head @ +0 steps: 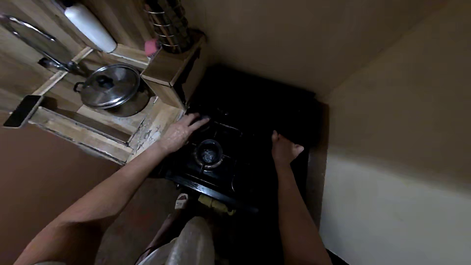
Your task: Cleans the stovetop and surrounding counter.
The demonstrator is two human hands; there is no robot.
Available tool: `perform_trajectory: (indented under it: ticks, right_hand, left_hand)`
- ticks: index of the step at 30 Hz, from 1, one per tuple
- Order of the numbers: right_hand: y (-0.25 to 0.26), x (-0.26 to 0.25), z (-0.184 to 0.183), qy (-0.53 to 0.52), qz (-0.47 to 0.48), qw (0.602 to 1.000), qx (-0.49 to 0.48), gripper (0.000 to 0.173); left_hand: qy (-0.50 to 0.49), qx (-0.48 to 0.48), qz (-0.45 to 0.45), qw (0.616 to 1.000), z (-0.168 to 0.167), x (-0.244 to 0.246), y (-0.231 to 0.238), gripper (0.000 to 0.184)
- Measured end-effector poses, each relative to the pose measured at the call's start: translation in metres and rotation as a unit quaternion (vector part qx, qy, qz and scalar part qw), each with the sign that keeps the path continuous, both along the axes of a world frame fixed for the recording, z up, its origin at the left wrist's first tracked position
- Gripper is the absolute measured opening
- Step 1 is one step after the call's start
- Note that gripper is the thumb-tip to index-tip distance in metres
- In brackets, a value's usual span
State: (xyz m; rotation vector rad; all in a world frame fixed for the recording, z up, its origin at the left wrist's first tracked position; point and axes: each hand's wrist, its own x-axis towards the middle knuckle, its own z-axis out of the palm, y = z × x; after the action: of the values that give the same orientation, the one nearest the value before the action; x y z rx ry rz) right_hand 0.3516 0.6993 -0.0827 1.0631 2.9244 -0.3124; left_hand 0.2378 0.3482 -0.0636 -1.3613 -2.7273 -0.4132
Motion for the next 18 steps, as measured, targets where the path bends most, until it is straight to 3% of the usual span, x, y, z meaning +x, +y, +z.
perform_trajectory:
  ticks: [3, 6, 8, 10, 13, 16, 18]
  right_hand:
    - [0.0, 0.001, -0.003, 0.03, 0.004, 0.999, 0.017, 0.057]
    - [-0.001, 0.0, 0.002, -0.016, 0.005, 1.0, 0.007, 0.061]
    - [0.001, -0.002, 0.005, -0.029, 0.012, 0.999, -0.001, 0.065]
    - [0.003, 0.0, 0.009, -0.018, 0.023, 0.999, -0.018, 0.064]
    - [-0.006, 0.011, 0.022, 0.098, 0.042, 0.994, -0.011, 0.055]
    - [-0.04, 0.028, 0.045, 0.21, 0.062, 0.976, 0.006, 0.05]
    - [-0.07, 0.045, 0.062, 0.259, 0.069, 0.964, -0.001, 0.043]
  left_hand:
    - [0.035, -0.037, -0.041, 0.998, -0.002, 0.002, 0.008, 0.037]
    - [0.001, -0.123, -0.029, 0.992, -0.015, -0.014, 0.025, 0.033]
    - [-0.047, -0.181, -0.026, 0.982, 0.0, -0.019, 0.025, 0.029]
    - [-0.057, -0.139, -0.024, 0.988, 0.018, -0.018, -0.004, 0.028]
    - [-0.048, 0.012, 0.058, 0.997, 0.034, -0.014, -0.074, 0.031]
    - [-0.086, 0.014, 0.101, 0.991, -0.011, -0.022, -0.135, 0.058]
    - [-0.107, -0.023, 0.095, 0.989, -0.05, -0.043, -0.154, 0.058]
